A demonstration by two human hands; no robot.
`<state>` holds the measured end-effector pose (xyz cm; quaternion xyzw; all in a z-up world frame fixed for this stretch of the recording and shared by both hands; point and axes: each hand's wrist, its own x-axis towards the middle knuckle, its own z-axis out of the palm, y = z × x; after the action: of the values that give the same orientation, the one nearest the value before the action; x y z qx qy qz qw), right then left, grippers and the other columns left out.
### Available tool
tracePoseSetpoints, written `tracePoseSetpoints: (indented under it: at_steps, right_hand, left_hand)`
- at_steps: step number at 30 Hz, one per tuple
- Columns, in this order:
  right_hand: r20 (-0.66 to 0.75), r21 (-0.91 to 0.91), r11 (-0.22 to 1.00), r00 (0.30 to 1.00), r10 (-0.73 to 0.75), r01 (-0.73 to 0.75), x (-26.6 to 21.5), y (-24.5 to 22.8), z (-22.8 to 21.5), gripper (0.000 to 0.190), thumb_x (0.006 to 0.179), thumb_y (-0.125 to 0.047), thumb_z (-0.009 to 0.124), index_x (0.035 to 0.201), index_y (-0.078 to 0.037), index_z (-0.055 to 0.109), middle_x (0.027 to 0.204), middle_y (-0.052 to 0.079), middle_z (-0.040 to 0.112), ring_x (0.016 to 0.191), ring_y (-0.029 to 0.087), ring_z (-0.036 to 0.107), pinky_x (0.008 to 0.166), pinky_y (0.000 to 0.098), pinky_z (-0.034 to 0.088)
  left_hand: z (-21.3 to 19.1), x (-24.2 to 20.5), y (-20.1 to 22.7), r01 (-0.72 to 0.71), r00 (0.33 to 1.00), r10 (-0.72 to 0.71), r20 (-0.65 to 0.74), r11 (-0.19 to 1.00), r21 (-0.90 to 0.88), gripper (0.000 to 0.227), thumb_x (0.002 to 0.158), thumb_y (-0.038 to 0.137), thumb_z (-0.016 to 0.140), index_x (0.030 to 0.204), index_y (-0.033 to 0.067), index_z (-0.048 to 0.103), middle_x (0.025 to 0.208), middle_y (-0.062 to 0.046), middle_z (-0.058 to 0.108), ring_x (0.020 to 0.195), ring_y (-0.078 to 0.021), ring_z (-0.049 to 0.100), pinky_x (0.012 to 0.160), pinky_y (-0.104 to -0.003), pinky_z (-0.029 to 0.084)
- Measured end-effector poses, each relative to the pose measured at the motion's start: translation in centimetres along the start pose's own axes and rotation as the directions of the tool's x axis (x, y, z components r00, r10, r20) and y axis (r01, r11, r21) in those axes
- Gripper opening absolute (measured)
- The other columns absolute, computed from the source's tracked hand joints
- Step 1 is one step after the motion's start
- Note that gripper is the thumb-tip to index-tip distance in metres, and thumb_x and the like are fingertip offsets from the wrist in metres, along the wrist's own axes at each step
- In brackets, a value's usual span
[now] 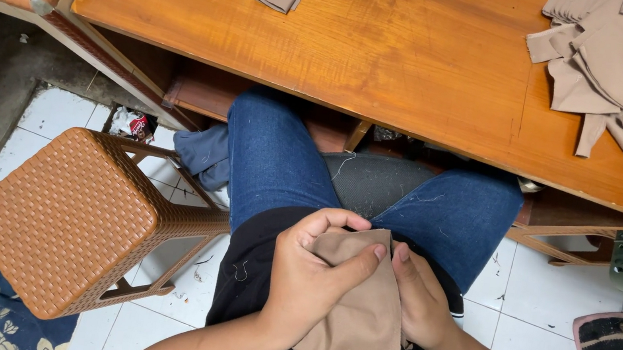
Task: The person sits on a low stool and cuts a piece of beige fabric into smaller rectangular pieces using scissors. They fold the fabric, cut it, and place the cut pieces on a wooden table next to a pile of similar cut fabric.
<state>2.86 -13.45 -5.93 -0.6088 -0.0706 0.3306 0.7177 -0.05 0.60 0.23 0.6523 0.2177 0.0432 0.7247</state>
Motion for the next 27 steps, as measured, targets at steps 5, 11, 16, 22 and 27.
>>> tracePoseSetpoints:
  at_steps: [5, 11, 16, 22, 27]
  right_hand:
    - [-0.015, -0.03, 0.999, 1.0, 0.014, -0.014, 0.04, 0.18, -0.13, 0.052, 0.084, -0.05, 0.031, 0.074, -0.004, 0.054, 0.062, 0.003, 0.05, 0.056, 0.012, 0.049, 0.05, 0.0244, 0.04]
    - [-0.026, 0.07, 0.997, 0.999, -0.021, 0.023, -0.04, 0.71, -0.25, 0.046, 0.089, -0.042, 0.033, 0.073, -0.004, 0.054, 0.059, 0.001, 0.049, 0.052, 0.01, 0.045, 0.049, 0.0227, 0.037]
    - [-0.005, 0.112, 0.993, 1.0, -0.025, 0.025, 0.0, 0.53, -0.21, 0.047, 0.089, -0.041, 0.033, 0.079, -0.001, 0.056, 0.061, 0.003, 0.05, 0.054, 0.01, 0.047, 0.051, 0.0227, 0.038]
    - [0.007, 0.069, 0.997, 1.0, -0.027, 0.027, 0.05, 0.08, -0.11, 0.047, 0.088, -0.043, 0.032, 0.076, -0.003, 0.054, 0.059, 0.002, 0.048, 0.053, 0.01, 0.046, 0.05, 0.0229, 0.038]
    - [0.008, 0.05, 0.999, 1.0, 0.004, -0.004, 0.12, -0.06, -0.14, 0.05, 0.086, -0.047, 0.032, 0.074, -0.004, 0.055, 0.06, 0.002, 0.05, 0.054, 0.011, 0.048, 0.049, 0.024, 0.039]
  left_hand:
    - [0.0, 0.09, 0.05, -0.033, 0.999, 0.033, -0.004, 0.999, 0.021, 0.015, 0.064, 0.011, 0.072, 0.077, 0.0125, 0.065, 0.067, 0.005, 0.062, 0.061, -0.0033, 0.056, 0.059, -0.018, 0.046]
    - [0.12, 0.16, -0.06, -0.006, 1.0, 0.007, -0.03, 1.0, 0.023, 0.015, 0.064, 0.016, 0.073, 0.076, 0.012, 0.065, 0.061, 0.005, 0.059, 0.055, -0.0031, 0.052, 0.052, -0.018, 0.043]
    - [0.13, 0.16, 0.07, -0.005, 0.999, 0.006, -0.033, 0.999, 0.033, 0.015, 0.064, 0.016, 0.073, 0.076, 0.0119, 0.065, 0.063, 0.004, 0.062, 0.056, -0.003, 0.053, 0.053, -0.017, 0.044]
    - [0.19, 0.17, 0.16, 0.008, 1.0, -0.007, -0.027, 1.0, 0.023, 0.014, 0.064, 0.015, 0.073, 0.076, 0.0121, 0.065, 0.062, 0.004, 0.061, 0.055, -0.003, 0.053, 0.053, -0.018, 0.044]
    - [0.22, 0.23, 0.23, 0.01, 1.0, -0.009, -0.025, 0.999, 0.035, 0.014, 0.063, 0.015, 0.072, 0.076, 0.0125, 0.066, 0.066, 0.004, 0.063, 0.058, -0.0031, 0.055, 0.055, -0.018, 0.045]
